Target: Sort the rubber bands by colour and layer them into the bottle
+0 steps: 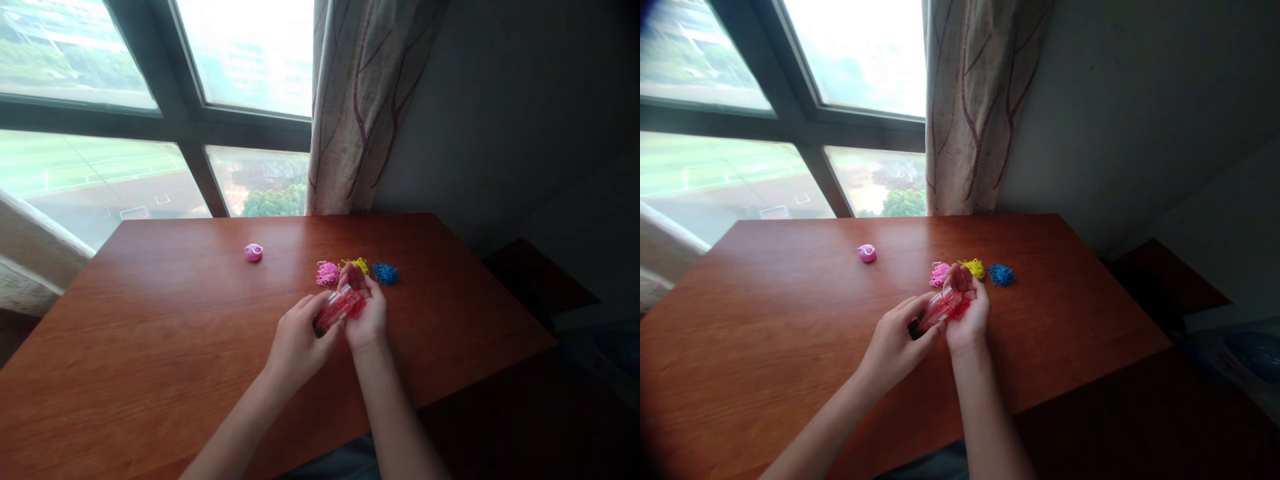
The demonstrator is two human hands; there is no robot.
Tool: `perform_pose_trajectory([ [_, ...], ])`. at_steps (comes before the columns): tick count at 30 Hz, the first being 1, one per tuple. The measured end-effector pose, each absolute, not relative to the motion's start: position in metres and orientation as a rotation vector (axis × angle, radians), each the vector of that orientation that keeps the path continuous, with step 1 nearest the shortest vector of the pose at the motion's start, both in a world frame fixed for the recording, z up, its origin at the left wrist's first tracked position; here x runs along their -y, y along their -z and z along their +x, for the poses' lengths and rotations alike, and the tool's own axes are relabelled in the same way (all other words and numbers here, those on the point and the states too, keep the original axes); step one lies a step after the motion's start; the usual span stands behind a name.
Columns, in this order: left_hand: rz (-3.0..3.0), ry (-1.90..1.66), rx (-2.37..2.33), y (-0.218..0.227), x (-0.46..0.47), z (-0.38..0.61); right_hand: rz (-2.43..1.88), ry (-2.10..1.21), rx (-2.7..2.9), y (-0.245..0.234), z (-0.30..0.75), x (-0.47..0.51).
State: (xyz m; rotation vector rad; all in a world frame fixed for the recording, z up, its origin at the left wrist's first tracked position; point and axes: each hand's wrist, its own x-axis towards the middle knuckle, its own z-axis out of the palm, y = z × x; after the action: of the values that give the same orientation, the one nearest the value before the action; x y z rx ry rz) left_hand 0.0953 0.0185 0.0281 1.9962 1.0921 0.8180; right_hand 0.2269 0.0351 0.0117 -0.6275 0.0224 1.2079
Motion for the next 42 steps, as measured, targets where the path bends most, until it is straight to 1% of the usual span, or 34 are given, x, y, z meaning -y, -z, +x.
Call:
perform_pose_trajectory([
  [4, 1.922, -0.875, -1.061, -0.027, -0.019, 0.096, -0.577, -1.289, -0.084, -0.002, 0.222, -0.032],
  [7, 1.772, -0.935, -0.953, -0.027, -0.020, 0.095, -0.572, -1.302, -0.122, 0.000, 0.222, -0.029],
  [12, 1.527, -0.938, -0.771, -0.025, -0.021, 0.095, -0.460, -1.304, -0.123, -0.012, 0.235, -0.027],
  [15, 1.608, -0.923, -0.790, -0.025, -0.020, 0.093, -0.349, -1.316, -0.162, -0.027, 0.244, -0.029],
  [19, 1.860, -0.860, -0.851, -0.028, -0.017, 0.090, -0.343, -1.269, -0.143, -0.040, 0.251, -0.033],
  [31, 2.122, -0.671, -0.986, -0.044, -0.011, 0.083, -0.318, -1.274, 0.007, -0.045, 0.256, -0.034],
  [35, 2.158, -0.621, -1.030, -0.049, -0.010, 0.082, -0.370, -1.258, 0.090, -0.049, 0.253, -0.032],
  [42, 2.139, -0.686, -1.073, -0.046, -0.013, 0.088, -0.554, -1.136, 0.260, -0.051, 0.239, -0.032],
])
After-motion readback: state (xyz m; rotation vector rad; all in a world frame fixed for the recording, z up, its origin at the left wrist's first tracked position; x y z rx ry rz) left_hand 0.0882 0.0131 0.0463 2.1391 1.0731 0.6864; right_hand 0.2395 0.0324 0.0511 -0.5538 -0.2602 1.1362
